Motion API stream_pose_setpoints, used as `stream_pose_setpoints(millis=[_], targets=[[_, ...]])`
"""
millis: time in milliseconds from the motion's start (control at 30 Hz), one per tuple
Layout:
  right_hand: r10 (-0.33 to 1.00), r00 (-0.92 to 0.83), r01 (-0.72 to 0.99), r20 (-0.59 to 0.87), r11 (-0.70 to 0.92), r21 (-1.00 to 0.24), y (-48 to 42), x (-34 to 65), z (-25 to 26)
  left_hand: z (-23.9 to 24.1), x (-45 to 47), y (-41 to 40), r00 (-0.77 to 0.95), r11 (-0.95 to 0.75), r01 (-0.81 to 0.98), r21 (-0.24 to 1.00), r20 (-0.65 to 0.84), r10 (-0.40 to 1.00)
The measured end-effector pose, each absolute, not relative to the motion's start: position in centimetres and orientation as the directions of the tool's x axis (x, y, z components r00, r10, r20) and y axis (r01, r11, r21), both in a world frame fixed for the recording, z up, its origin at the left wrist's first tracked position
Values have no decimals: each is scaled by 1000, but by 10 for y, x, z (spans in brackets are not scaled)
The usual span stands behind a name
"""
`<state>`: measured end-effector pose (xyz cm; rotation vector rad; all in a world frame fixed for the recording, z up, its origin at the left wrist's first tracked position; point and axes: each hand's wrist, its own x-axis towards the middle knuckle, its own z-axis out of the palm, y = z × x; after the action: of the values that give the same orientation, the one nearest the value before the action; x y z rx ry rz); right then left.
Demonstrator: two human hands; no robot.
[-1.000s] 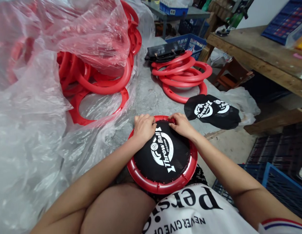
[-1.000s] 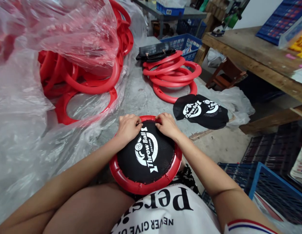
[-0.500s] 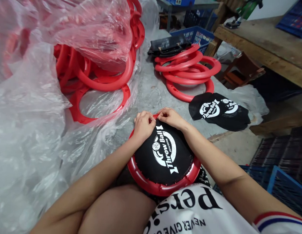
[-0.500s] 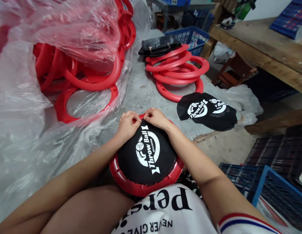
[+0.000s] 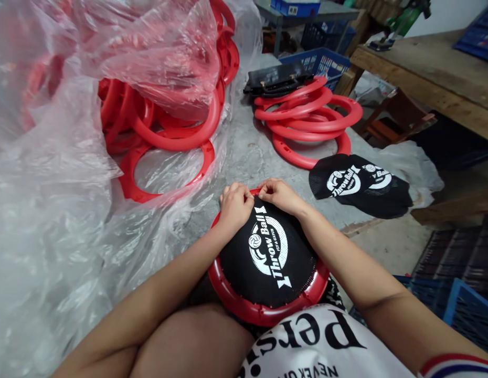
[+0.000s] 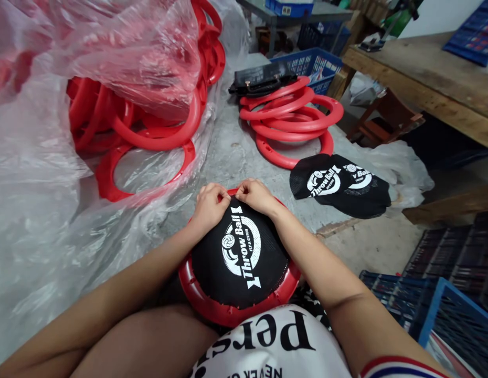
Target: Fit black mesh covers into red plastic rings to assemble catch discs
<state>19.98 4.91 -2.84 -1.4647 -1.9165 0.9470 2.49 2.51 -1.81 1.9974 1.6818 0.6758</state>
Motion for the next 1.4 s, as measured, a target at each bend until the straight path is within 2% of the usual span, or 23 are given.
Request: stream_pose_setpoints(millis=[633, 800, 867, 967, 1100, 1233, 1300, 1400], targets=[[983, -183, 672, -28, 104, -734, 47, 192, -26, -20, 29, 32, 49, -25, 823, 567, -28, 998], [992, -109, 776, -68, 43, -629, 44, 183, -17, -21, 31, 36, 30, 13, 836, 548, -69, 997], [993, -110, 795, -52, 57, -604, 44, 182, -16, -22, 29, 36, 46, -5, 822, 569, -58, 997], [992, -124, 750, -16, 83, -657, 45, 187, -22, -24, 23, 36, 93, -68, 756, 651, -4, 996], [966, -243, 658, 86, 229, -717, 46, 195, -32, -27, 15, 36, 159, -125, 673, 729, 22, 987], [922, -354, 699, 155, 371, -611, 41, 195, -32, -31, 12, 39, 196, -164, 653, 739, 44, 980], [916, -376, 724, 137, 383, -573, 39, 192, -30, -33, 11, 40, 208, -178, 625, 760, 58, 976], [927, -363, 728, 99, 348, -591, 40, 189, -28, -30, 9, 41, 243, -193, 599, 777, 54, 969]])
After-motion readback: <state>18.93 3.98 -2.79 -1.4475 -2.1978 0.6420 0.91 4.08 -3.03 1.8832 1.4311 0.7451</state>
